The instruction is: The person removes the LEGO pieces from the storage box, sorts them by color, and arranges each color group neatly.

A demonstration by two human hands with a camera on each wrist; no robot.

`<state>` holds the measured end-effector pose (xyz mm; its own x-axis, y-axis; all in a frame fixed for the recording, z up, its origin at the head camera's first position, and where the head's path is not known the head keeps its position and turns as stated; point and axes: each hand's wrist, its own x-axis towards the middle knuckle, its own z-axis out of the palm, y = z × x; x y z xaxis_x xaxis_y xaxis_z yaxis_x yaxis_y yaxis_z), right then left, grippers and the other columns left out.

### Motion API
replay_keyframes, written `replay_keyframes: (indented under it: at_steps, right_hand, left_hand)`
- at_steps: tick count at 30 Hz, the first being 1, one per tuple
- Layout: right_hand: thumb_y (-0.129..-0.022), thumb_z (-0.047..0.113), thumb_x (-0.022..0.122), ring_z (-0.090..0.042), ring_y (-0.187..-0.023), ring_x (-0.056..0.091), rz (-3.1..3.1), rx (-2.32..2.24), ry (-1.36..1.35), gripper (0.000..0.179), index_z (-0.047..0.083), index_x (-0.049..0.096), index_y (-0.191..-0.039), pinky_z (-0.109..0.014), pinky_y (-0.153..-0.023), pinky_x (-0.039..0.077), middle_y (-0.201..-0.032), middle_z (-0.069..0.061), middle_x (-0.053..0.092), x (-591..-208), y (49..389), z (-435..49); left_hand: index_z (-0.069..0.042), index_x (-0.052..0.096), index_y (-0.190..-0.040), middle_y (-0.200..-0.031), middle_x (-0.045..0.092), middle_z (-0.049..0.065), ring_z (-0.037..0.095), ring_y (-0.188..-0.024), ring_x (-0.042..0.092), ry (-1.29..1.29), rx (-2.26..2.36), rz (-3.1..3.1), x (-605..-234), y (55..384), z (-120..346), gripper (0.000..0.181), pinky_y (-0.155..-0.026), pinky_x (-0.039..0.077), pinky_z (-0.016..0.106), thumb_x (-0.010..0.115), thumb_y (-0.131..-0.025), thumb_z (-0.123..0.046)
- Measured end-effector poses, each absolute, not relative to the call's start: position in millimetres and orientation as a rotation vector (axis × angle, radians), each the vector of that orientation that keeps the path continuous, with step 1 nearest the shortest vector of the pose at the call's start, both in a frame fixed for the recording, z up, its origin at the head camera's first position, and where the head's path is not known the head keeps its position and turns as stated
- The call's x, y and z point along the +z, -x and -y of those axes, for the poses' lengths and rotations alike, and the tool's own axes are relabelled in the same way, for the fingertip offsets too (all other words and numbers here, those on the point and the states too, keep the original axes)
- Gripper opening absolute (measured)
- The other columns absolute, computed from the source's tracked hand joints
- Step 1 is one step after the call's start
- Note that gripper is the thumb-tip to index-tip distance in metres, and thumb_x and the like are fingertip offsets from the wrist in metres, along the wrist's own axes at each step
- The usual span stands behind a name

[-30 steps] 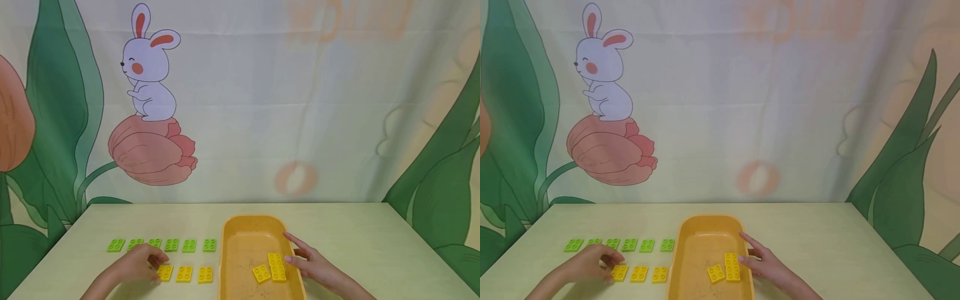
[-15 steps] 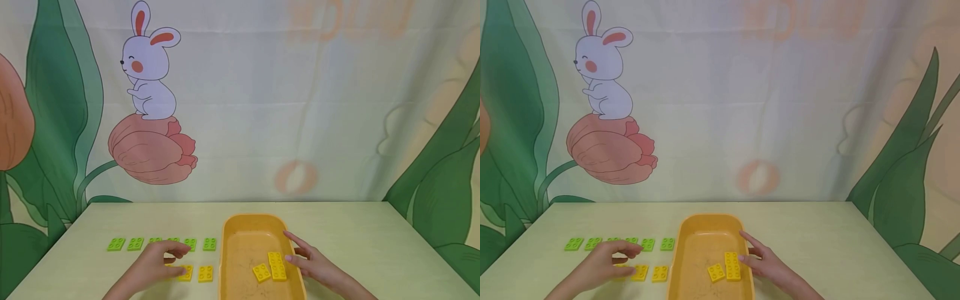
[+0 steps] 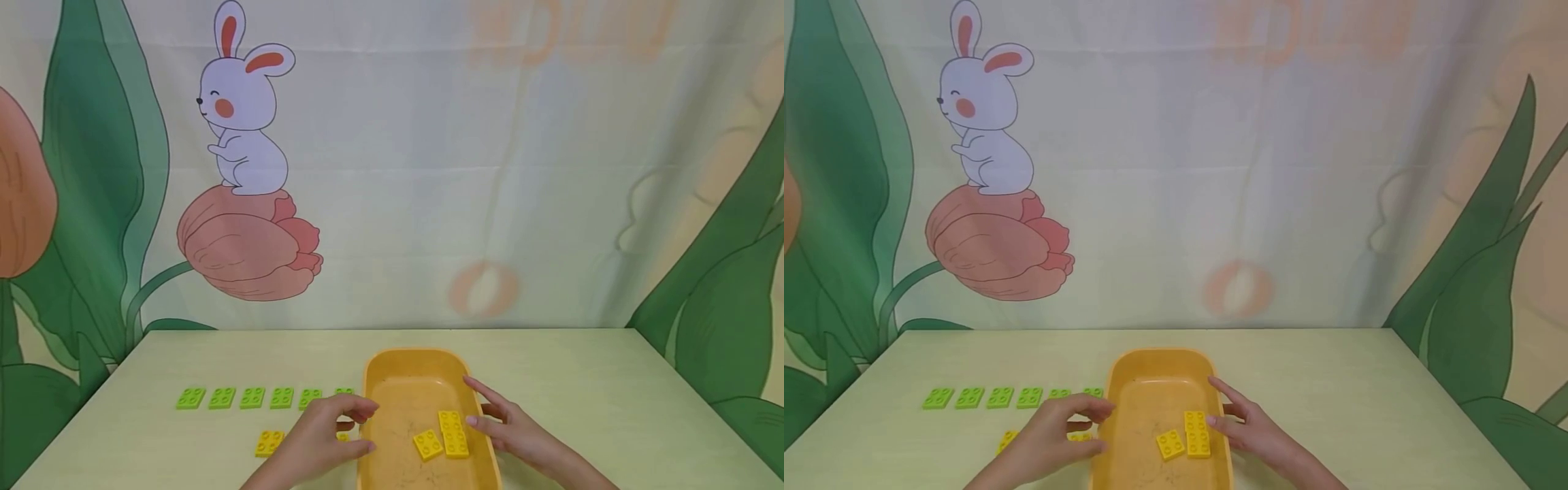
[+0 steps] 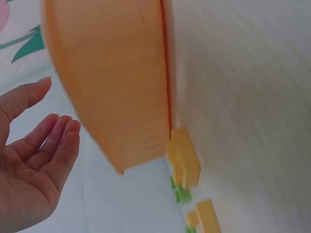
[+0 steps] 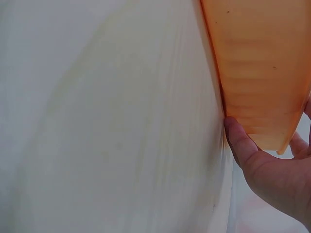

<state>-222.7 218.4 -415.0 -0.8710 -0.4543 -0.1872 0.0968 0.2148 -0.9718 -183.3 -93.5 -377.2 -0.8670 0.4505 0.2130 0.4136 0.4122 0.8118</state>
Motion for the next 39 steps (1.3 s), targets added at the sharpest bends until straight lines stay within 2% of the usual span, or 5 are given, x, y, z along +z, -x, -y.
replay_keyframes:
  at_steps: [11, 19, 31, 35, 39]
  right_hand:
    - [-0.093, 0.029, 0.051, -0.025, -0.105, 0.053, -2.064, -1.692, 0.333, 0.066, 0.016, 0.014, -0.147, -0.045, -0.085, 0.047, -0.133, -0.032, 0.032, -415.5, 222.4, -218.7]
    - [-0.094, 0.028, 0.050, -0.024, -0.103, 0.053, -2.065, -1.686, 0.329, 0.065, 0.017, 0.014, -0.147, -0.045, -0.085, 0.047, -0.132, -0.030, 0.034, -415.8, 222.8, -218.1]
    - [-0.094, 0.026, 0.050, -0.024, -0.104, 0.054, -2.036, -1.709, 0.369, 0.066, 0.015, 0.012, -0.147, -0.041, -0.085, 0.048, -0.130, -0.029, 0.036, -415.0, 222.4, -219.3]
    - [-0.094, 0.026, 0.050, -0.024, -0.104, 0.054, -2.033, -1.710, 0.366, 0.066, 0.015, 0.012, -0.147, -0.041, -0.085, 0.048, -0.131, -0.028, 0.036, -415.1, 222.8, -219.4]
    - [-0.094, 0.027, 0.049, -0.023, -0.103, 0.054, -2.028, -1.710, 0.355, 0.066, 0.016, 0.012, -0.147, -0.041, -0.085, 0.048, -0.130, -0.027, 0.037, -415.3, 222.8, -219.9]
  left_hand:
    - [-0.006, 0.064, -0.108, -0.100, 0.063, 0.001, 0.013, -0.086, 0.056, -0.804, 1.187, -2.641, -381.8, 190.7, 44.0, 0.040, -0.074, 0.049, 0.022, 0.076, -0.071, -0.017]
    - [-0.008, 0.065, -0.106, -0.096, 0.064, -0.004, 0.006, -0.081, 0.055, -0.862, 0.911, -2.747, -391.1, 202.6, 18.2, 0.042, -0.072, 0.046, 0.021, 0.079, -0.068, -0.019]
    - [-0.005, 0.067, -0.102, -0.090, 0.065, -0.001, 0.006, -0.080, 0.053, -0.866, 0.617, -2.802, -396.7, 213.3, 7.6, 0.040, -0.076, 0.045, 0.023, 0.078, -0.067, -0.021]
    - [-0.006, 0.068, -0.098, -0.084, 0.064, -0.004, 0.006, -0.074, 0.050, -0.882, 0.538, -2.827, -399.1, 216.4, 4.9, 0.036, -0.074, 0.043, 0.023, 0.077, -0.067, -0.022]
    - [-0.007, 0.068, -0.090, -0.072, 0.056, -0.007, 0.007, -0.066, 0.045, -0.863, 0.521, -2.838, -400.7, 217.9, 2.0, 0.028, -0.065, 0.039, 0.021, 0.077, -0.067, -0.020]
